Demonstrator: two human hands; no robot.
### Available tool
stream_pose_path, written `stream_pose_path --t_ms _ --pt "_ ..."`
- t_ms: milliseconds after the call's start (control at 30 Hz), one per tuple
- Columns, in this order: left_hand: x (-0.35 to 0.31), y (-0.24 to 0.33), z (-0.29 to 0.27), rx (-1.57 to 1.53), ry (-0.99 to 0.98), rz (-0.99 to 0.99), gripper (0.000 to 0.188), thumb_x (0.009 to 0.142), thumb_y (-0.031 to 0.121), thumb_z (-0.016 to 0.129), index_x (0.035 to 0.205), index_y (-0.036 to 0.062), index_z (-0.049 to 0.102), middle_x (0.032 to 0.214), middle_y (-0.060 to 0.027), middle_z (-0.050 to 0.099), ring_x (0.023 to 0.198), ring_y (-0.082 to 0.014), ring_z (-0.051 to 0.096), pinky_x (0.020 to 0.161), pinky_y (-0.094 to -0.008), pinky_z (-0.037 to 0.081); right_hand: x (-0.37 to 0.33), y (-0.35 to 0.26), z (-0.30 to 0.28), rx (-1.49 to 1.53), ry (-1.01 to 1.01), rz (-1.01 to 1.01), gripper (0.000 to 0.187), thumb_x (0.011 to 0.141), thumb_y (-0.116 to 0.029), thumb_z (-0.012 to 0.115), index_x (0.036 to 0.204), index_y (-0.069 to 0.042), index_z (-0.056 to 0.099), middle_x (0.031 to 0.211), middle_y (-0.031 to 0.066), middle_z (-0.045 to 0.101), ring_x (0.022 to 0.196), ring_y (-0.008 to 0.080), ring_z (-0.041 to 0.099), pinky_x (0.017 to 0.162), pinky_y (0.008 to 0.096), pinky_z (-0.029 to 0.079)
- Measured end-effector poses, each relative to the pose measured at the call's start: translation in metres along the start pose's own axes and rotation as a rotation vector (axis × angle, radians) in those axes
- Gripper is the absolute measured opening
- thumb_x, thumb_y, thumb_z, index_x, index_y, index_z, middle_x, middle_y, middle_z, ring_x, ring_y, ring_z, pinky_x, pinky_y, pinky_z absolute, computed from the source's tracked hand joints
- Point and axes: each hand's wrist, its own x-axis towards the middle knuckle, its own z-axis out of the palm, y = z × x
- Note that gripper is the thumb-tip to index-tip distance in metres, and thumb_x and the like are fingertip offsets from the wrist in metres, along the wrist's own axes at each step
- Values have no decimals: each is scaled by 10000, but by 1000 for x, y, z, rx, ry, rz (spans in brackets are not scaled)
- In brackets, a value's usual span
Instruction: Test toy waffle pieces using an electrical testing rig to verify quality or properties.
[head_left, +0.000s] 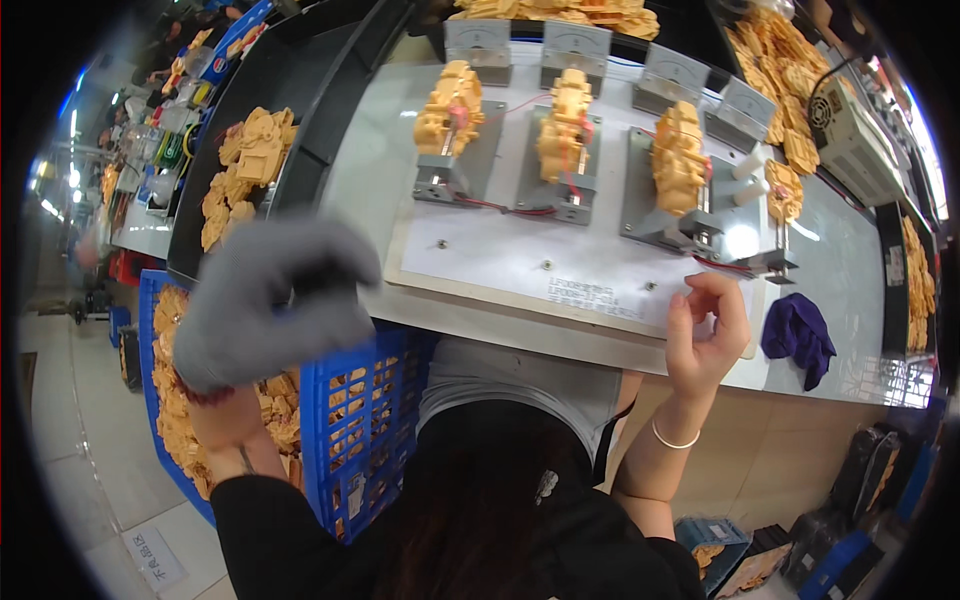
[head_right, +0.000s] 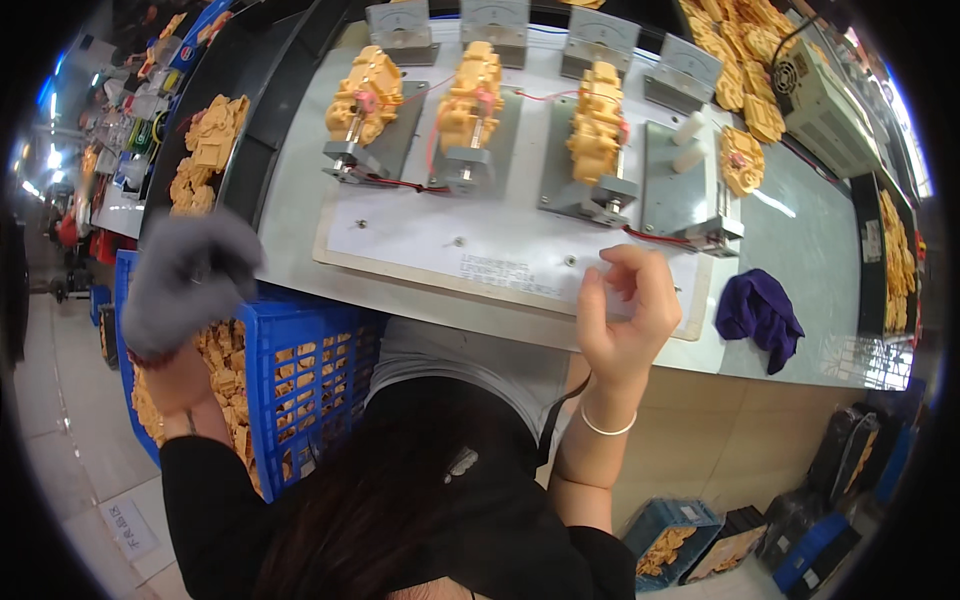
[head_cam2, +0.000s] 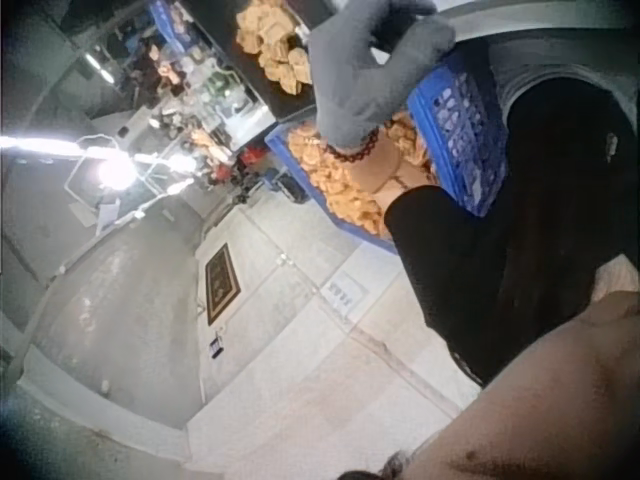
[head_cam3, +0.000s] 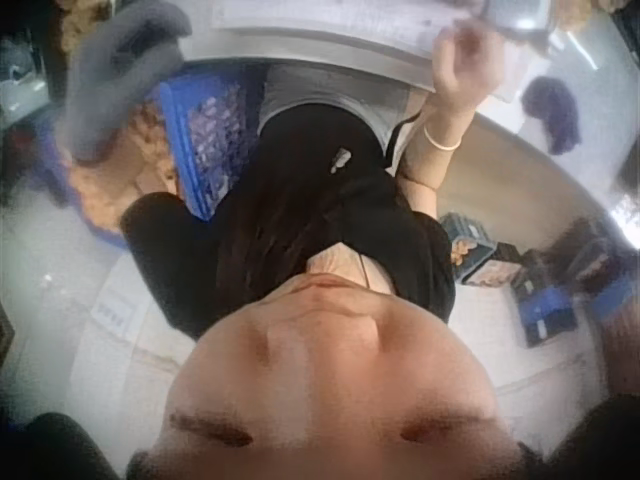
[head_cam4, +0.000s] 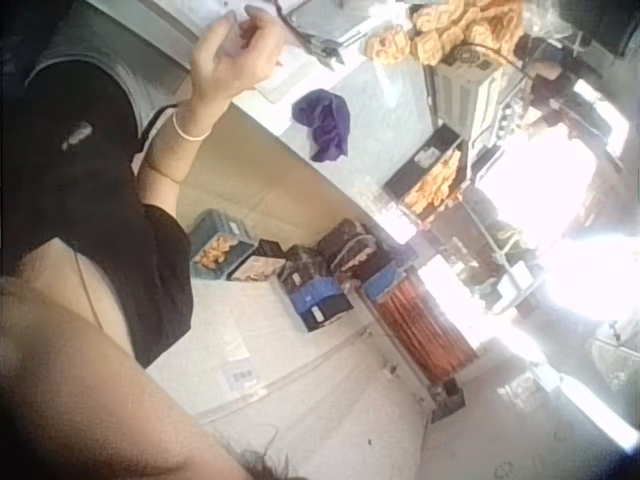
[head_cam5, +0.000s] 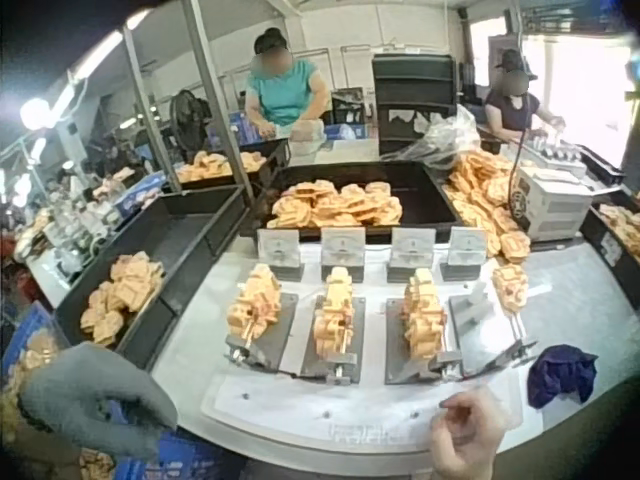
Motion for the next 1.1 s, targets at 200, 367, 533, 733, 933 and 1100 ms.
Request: stream_pose_path --t_ms 200,367,533,733,933,1100 --pt "-132 -111 -15 -152 -113 -587 114 843 119 683 798 27 634 672 -41 619 612 -109 584 573 -260 456 -17 23 -25 -93 42 75 160 832 41 623 990 18 628 849 40 565 708 106 500 627 240 420" --pt "-262 -301 10 -743 832 -550 227 918 248 645 893 24 625 694 -32 576 611 -131 525 589 -265 427 -14 60 -65 -70 227 27 479 901 -11 635 1340 -3 443 1036 90 567 868 146 562 733 244 467" --pt "-300 -387 68 286 979 -1269 470 854 414 704 1142 46 652 1124 -160 616 981 -287 588 810 -367 477 14 58 -52 -163 253 116 637 884 -139 712 1400 -27 356 1019 75 542 875 156 557 736 270 477" --pt "-245 -374 68 620 223 -1588 510 876 468 622 1236 108 661 1465 -223 408 1364 -395 336 1092 -500 315 14 56 -40 -245 226 137 549 898 -130 692 1357 -16 415 981 69 547 894 144 534 748 256 452" --pt "-217 -409 90 162 -47 -1490 624 931 577 515 1274 69 627 1318 -255 577 1218 -346 564 1021 -455 410 13 44 -36 -102 222 69 450 910 -91 655 1308 -18 457 980 64 567 883 142 537 749 265 447" --pt "-223 -496 105 -355 497 -1303 519 953 417 541 1296 31 584 1138 -115 686 1034 -261 661 845 -364 528 7 84 -63 134 310 111 271 876 24 595 1138 -16 538 962 53 562 859 127 532 757 242 444"
